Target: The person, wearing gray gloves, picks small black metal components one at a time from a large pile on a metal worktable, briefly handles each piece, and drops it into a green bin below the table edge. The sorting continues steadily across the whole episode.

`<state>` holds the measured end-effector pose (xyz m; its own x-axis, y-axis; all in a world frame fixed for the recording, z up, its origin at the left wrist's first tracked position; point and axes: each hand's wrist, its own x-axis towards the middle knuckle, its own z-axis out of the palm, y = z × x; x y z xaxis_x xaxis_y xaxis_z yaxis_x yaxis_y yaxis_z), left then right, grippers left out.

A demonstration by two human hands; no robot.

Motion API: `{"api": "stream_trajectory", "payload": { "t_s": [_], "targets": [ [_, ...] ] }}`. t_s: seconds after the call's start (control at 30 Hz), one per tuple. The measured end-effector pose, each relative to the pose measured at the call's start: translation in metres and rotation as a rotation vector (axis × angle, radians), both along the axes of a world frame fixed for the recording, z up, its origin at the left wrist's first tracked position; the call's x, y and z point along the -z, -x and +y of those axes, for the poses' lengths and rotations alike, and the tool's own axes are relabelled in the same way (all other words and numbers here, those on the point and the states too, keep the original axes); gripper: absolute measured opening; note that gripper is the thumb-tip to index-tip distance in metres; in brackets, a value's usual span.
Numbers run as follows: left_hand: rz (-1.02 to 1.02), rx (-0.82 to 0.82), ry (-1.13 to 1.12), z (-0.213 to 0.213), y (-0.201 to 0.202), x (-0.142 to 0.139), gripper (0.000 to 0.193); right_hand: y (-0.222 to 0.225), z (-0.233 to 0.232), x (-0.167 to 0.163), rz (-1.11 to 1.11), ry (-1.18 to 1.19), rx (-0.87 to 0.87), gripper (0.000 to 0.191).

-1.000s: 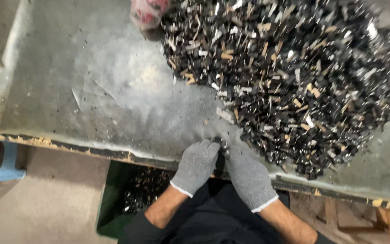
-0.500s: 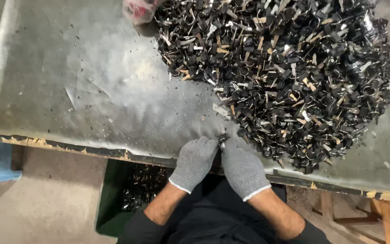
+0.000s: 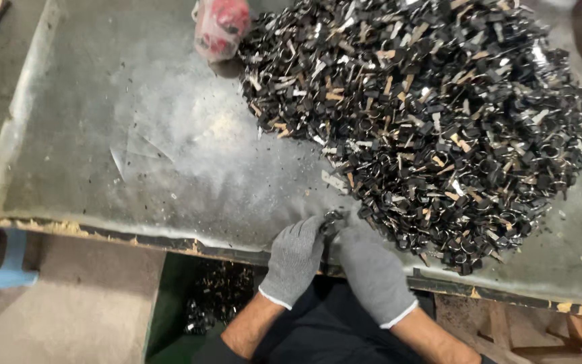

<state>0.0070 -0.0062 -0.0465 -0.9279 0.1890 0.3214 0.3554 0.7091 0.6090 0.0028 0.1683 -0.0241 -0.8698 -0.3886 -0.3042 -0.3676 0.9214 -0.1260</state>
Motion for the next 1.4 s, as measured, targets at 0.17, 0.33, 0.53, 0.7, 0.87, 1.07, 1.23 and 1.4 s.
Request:
{"api": "stream_trajectory", "payload": {
  "t_s": [0.17,0.33,0.53,0.7,0.87,1.07,1.23,1.4],
  "targets": [
    [-0.174,0.028,0.075,-0.002,0.002,0.001,0.031,-0.006,-0.005,0.013,0.127,0.222,0.095,0.025],
    [-0.202,0.048,0.046,-0.005,0.006,-0.002,0.026,-0.006,0.000,0.018,0.205,0.278,0.077,0.018],
    [-0.170,0.026,0.133,0.001,0.004,-0.006,0.014,-0.008,0.000,0.022,0.127,0.184,0.102,0.014],
    [-0.141,0.016,0.199,0.005,0.002,-0.004,0.010,-0.004,0.004,0.023,0.181,0.186,0.079,0.013],
    [-0.065,0.055,0.248,0.007,-0.003,0.006,0.010,-0.014,-0.004,0.019,0.132,0.075,0.069,0.015],
    [-0.089,0.103,0.275,0.007,-0.006,0.007,0.015,0.020,0.005,0.005,-0.424,0.236,0.175,0.029],
    [0.014,0.061,0.183,0.006,0.002,-0.001,0.013,0.029,0.020,-0.008,0.003,0.843,-0.099,0.062],
    [-0.047,0.068,0.210,0.007,-0.001,0.002,0.012,0.007,0.000,-0.025,-0.468,0.229,0.362,0.049]
  ]
}}
